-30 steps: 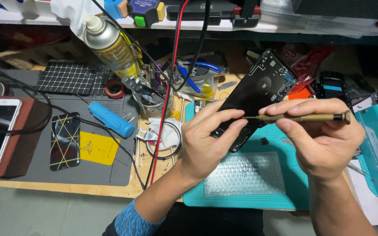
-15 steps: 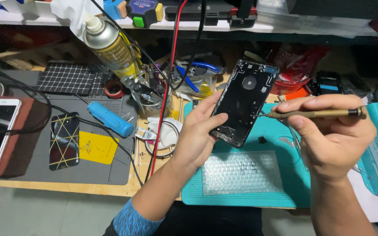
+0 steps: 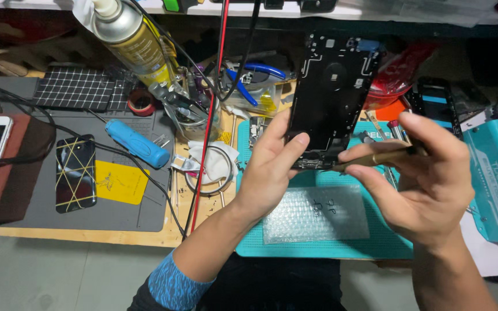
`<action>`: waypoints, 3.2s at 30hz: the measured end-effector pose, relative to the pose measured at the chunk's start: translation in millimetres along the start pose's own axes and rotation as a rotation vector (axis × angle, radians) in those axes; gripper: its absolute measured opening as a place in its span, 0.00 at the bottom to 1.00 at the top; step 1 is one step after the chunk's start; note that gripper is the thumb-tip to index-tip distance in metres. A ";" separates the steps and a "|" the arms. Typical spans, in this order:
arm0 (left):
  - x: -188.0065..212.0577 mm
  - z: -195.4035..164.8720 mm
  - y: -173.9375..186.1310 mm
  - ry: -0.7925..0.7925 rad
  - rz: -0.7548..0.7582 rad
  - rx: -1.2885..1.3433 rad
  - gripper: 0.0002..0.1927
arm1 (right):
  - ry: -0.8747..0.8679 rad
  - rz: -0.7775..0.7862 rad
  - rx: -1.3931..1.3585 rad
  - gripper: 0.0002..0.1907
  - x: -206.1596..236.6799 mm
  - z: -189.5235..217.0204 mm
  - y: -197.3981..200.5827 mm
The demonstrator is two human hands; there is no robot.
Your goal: The person uses a precision screwdriver to remove small screws from the back of a disassembled smartphone. They place the screws on the workbench mat and continue unscrewing additional fasteners from different locations on the device.
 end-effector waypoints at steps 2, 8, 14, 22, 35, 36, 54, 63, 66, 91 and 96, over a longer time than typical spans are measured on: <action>2.4 -0.1 -2.9 -0.045 -0.001 -0.070 0.23 | 0.016 0.035 0.007 0.37 1.3 1.2 -0.9; 10.1 -3.8 -7.3 -0.116 0.030 -0.184 0.22 | 0.026 0.041 0.022 0.37 0.4 2.5 -1.0; 9.9 -3.8 -8.0 -0.094 0.027 -0.144 0.22 | 0.037 0.062 0.040 0.36 -2.5 1.6 -2.8; 10.3 -4.9 -5.9 -0.071 0.039 -0.136 0.22 | 0.008 0.071 0.048 0.35 -2.9 0.3 -4.1; 14.4 -7.2 -7.6 -0.074 0.005 -0.219 0.22 | 0.001 0.095 0.075 0.35 -4.0 1.0 -4.4; 14.4 -7.4 -7.8 -0.073 0.004 -0.219 0.22 | -0.002 0.095 0.076 0.35 -4.1 0.9 -4.5; 14.6 -12.4 -6.2 -0.076 -0.001 -0.226 0.22 | -0.009 0.116 0.034 0.34 -6.8 -3.1 -8.2; 13.4 -12.9 -4.9 -0.106 0.005 -0.235 0.21 | -0.047 0.148 0.072 0.34 -8.2 -4.9 -9.4; 15.2 -11.3 -1.9 -0.095 -0.003 -0.239 0.21 | -0.061 0.190 0.144 0.34 -10.1 -4.9 -11.7; 9.1 -11.2 3.9 -0.112 -0.072 -0.229 0.22 | -0.334 0.245 0.079 0.32 -26.6 -29.1 -17.6; 3.0 -9.6 6.7 -0.126 -0.097 -0.189 0.21 | -0.343 0.145 -0.169 0.27 -26.9 -31.8 -17.5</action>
Point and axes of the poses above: each hand's wrist, its own x-axis away from the middle knuckle, its own y-axis out of the back of the hand, z = x × y, the point moved 4 cm from there along -x, towards the middle knuckle, and after that the axes turned 15 degrees about y, right-handed, at the moved point
